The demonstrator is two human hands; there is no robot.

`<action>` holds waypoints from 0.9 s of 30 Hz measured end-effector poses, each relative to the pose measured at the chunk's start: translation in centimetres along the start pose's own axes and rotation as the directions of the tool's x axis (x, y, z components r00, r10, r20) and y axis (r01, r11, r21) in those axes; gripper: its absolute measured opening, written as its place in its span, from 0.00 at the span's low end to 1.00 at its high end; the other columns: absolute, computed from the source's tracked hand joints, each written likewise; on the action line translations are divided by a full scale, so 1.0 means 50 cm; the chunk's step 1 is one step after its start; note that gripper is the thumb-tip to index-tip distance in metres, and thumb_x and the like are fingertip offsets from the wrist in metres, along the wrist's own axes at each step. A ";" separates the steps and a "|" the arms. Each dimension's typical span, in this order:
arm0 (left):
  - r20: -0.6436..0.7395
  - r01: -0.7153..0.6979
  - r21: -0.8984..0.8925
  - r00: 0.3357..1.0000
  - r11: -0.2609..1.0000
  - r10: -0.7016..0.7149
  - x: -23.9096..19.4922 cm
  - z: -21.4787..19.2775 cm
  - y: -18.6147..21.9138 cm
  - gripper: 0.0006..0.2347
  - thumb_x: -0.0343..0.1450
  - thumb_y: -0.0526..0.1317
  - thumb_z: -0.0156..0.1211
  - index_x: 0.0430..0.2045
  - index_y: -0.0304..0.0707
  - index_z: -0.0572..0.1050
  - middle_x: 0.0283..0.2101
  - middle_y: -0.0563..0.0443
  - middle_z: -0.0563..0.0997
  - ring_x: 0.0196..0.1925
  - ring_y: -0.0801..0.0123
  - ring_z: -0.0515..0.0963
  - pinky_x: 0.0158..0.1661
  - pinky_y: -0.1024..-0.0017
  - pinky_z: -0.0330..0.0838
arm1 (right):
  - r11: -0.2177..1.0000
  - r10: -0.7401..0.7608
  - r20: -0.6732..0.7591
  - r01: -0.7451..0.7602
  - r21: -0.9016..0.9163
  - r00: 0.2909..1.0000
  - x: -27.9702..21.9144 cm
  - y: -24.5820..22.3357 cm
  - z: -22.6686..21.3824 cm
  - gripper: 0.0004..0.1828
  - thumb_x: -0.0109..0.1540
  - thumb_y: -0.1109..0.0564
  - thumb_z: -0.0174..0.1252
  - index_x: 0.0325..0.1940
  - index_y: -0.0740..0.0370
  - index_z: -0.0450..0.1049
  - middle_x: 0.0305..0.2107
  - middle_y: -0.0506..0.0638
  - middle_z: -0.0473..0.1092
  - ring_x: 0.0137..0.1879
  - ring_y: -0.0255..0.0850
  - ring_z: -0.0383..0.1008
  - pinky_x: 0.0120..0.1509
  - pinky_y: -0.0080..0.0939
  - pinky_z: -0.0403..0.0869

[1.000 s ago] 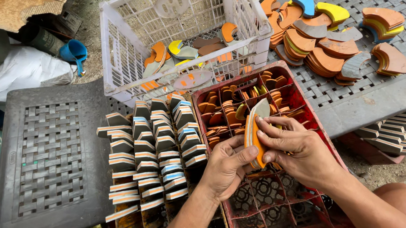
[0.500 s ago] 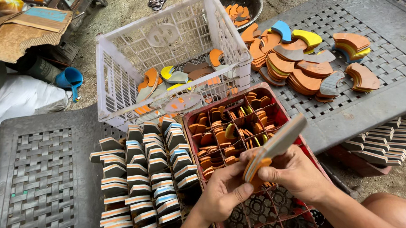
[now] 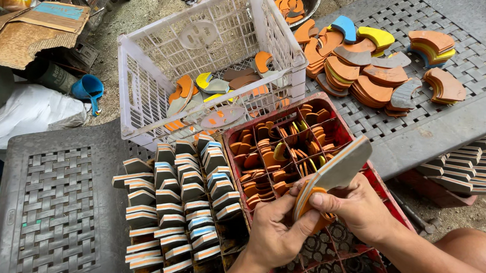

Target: The person sits on the ground and repeatedly picks up small curved sandpaper pieces from a red crate, aligns them with other pieces, and places the assembled units into a yellow tray. They handle the pieces one at a time, turning them over and stacking them in the tray.

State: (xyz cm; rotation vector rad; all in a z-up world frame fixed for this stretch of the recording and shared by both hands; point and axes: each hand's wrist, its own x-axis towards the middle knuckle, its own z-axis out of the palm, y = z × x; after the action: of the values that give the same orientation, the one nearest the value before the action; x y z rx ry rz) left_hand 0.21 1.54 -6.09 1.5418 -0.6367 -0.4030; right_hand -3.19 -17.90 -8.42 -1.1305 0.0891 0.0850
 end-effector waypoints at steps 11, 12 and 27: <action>0.496 0.477 -0.731 0.863 0.488 -0.100 -0.003 -0.020 -0.065 0.21 0.84 0.49 0.45 0.66 0.30 0.64 0.46 0.30 0.80 0.44 0.47 0.84 0.44 0.56 0.82 | 0.987 -0.011 0.142 0.034 -0.155 0.990 -0.002 -0.020 -0.004 0.37 0.53 0.42 0.71 0.58 0.67 0.75 0.48 0.58 0.80 0.51 0.44 0.82 0.52 0.44 0.80; 0.533 0.524 -0.765 0.841 0.374 -0.088 -0.007 -0.015 -0.076 0.21 0.84 0.49 0.44 0.68 0.32 0.61 0.47 0.29 0.79 0.45 0.44 0.83 0.45 0.52 0.82 | 0.983 0.041 0.101 -0.022 -0.180 0.994 -0.004 -0.019 -0.004 0.36 0.51 0.42 0.72 0.56 0.69 0.77 0.46 0.59 0.81 0.50 0.45 0.82 0.50 0.45 0.81; 0.500 0.513 -0.814 0.858 0.274 -0.120 -0.030 0.010 -0.121 0.22 0.87 0.53 0.32 0.64 0.31 0.63 0.39 0.35 0.78 0.26 0.60 0.79 0.30 0.69 0.74 | 0.987 0.159 0.097 -0.160 0.001 0.982 -0.004 0.006 -0.016 0.22 0.61 0.53 0.66 0.54 0.72 0.78 0.41 0.60 0.81 0.30 0.44 0.79 0.25 0.42 0.77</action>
State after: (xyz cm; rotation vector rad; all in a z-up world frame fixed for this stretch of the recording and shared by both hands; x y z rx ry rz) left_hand -0.37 2.00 -12.30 0.3951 -0.1988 -1.1711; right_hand -3.45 -18.48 -8.99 -1.1075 0.0935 0.2823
